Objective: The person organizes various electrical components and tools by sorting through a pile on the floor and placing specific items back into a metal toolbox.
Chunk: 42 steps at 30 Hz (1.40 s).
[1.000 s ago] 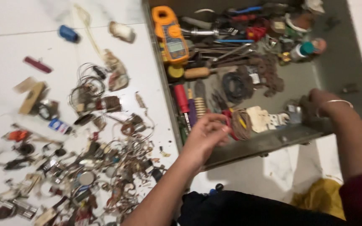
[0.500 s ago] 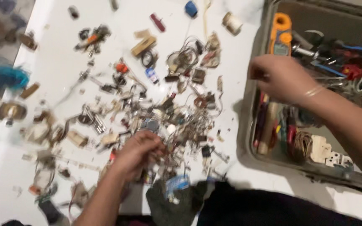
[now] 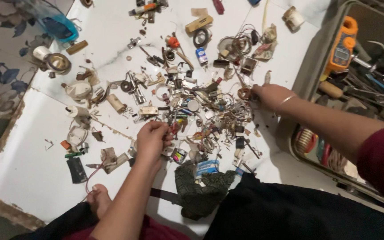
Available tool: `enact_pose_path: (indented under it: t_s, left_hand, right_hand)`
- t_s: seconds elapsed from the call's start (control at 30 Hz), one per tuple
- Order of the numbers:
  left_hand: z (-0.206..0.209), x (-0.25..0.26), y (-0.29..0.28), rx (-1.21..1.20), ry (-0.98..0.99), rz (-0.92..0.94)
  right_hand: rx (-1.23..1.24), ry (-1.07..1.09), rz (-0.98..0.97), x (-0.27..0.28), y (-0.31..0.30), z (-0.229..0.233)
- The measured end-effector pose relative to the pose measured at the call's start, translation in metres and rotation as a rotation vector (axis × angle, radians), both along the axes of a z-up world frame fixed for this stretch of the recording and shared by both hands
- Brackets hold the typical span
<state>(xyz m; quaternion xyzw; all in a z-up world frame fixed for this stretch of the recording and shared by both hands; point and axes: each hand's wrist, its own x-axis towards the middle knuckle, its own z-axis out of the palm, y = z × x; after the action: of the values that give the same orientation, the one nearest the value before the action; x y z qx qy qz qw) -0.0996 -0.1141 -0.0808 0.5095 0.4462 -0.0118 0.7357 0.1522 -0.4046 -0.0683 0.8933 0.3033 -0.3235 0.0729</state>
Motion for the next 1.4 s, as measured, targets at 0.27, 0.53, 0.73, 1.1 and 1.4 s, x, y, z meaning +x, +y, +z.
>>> enact_pose_path:
  t_s: [0.27, 0.53, 0.73, 1.1, 1.4]
  left_hand:
    - [-0.007, 0.022, -0.006, -0.008, -0.051, -0.01]
    - [-0.001, 0.035, -0.021, -0.041, -0.052, -0.04]
    - [0.009, 0.045, -0.028, -0.038, -0.036, -0.108]
    - [-0.01, 0.053, -0.01, 0.171, -0.011, -0.178]
    - [0.007, 0.063, -0.027, 1.056, -0.07, -0.61]
  right_hand:
    - [0.076, -0.219, 0.081, -0.017, -0.007, -0.021]
    - [0.043, 0.117, -0.286, 0.003, 0.0, 0.001]
    - [0.701, 0.893, -1.233, -0.001, -0.005, 0.02]
    - [0.518, 0.865, -0.907, -0.005, 0.011, 0.005]
    - [0.456, 0.817, -0.839, -0.034, 0.047, 0.015]
